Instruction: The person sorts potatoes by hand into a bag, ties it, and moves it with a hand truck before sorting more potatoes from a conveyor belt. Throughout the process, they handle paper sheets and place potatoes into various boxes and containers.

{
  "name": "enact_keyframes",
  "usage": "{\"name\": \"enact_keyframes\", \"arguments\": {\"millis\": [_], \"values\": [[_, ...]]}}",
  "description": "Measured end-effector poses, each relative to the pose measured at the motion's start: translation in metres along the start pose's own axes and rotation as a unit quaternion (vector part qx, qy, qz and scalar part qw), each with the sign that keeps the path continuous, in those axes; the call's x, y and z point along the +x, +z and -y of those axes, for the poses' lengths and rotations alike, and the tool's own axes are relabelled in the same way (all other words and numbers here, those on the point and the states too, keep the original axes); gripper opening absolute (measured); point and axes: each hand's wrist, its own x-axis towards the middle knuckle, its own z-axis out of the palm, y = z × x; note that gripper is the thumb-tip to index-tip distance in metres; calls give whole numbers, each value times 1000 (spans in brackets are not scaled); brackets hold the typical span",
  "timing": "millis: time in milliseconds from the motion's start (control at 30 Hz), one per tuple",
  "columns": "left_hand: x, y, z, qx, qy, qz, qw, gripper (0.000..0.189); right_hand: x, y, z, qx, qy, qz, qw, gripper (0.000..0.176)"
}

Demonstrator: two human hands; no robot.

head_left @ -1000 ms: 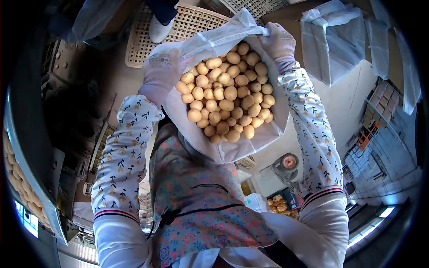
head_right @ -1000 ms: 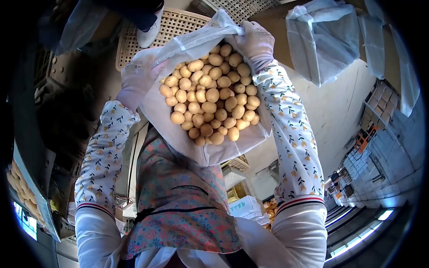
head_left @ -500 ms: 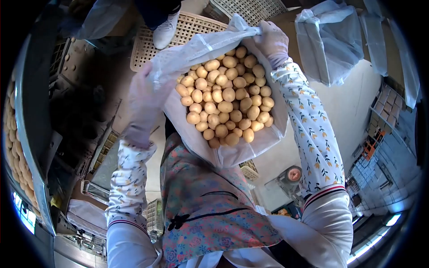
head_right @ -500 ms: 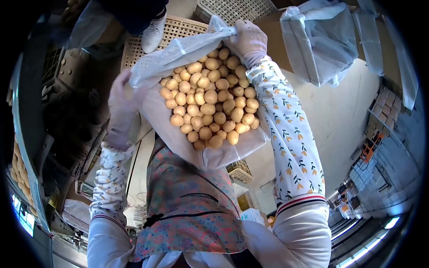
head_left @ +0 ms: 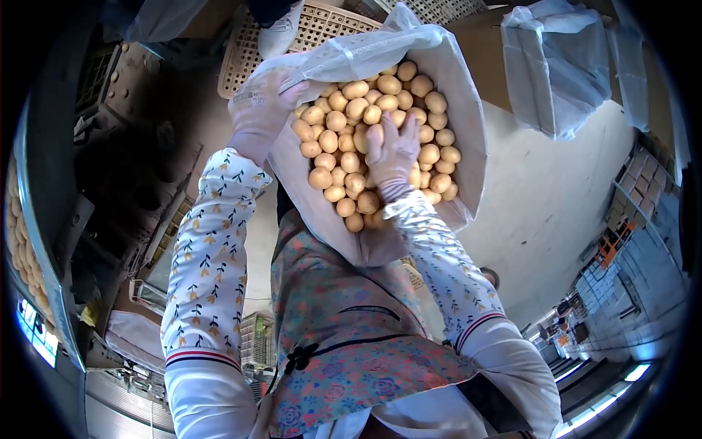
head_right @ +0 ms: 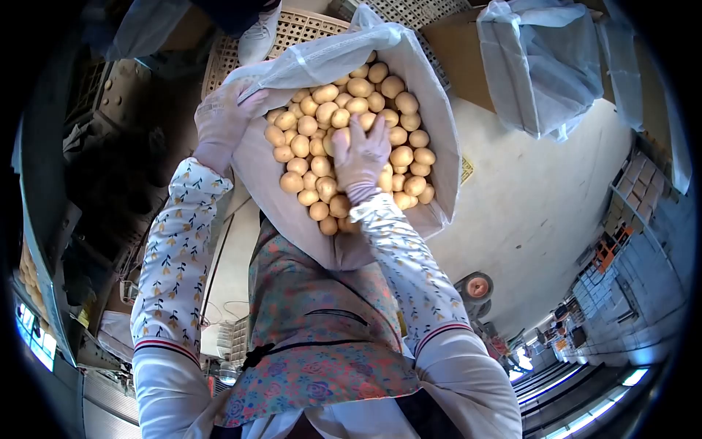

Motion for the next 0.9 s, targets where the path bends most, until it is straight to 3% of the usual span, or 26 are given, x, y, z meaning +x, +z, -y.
{"name": "enact_keyframes", "arguments": {"millis": [167, 233, 333, 400, 467, 633, 767, 833, 900], "values": [[0, 1, 1, 13, -15, 26, 999, 43, -55, 32, 46, 93, -164, -15, 982, 44], [3, 1, 2, 15, -8, 17, 1000, 42, -60, 29, 61, 123, -249, 131, 952, 40], [2, 3, 5, 12, 1, 20, 1000, 42, -30, 54, 73, 173, -192, 69, 963, 37], [3, 1, 2, 0, 1, 30, 1000, 42, 26, 68, 86, 61, -173, 123, 975, 31], [6, 3, 5, 7, 7, 32, 999, 42, 74, 60, 106, -88, -167, 389, 902, 30], [1, 1, 4, 19, 0, 29, 999, 42, 96, 69, 107, -163, -158, 508, 831, 32], [3, 1, 7, 5, 16, 36, 999, 43, 85, 88, 82, -128, -121, 513, 840, 43], [0, 2, 9, 5, 18, 49, 999, 44, 87, 52, 78, -81, -109, 556, 820, 54], [2, 5, 10, 7, 27, 37, 999, 44, 86, 41, 79, -113, -131, 600, 781, 53]]}}
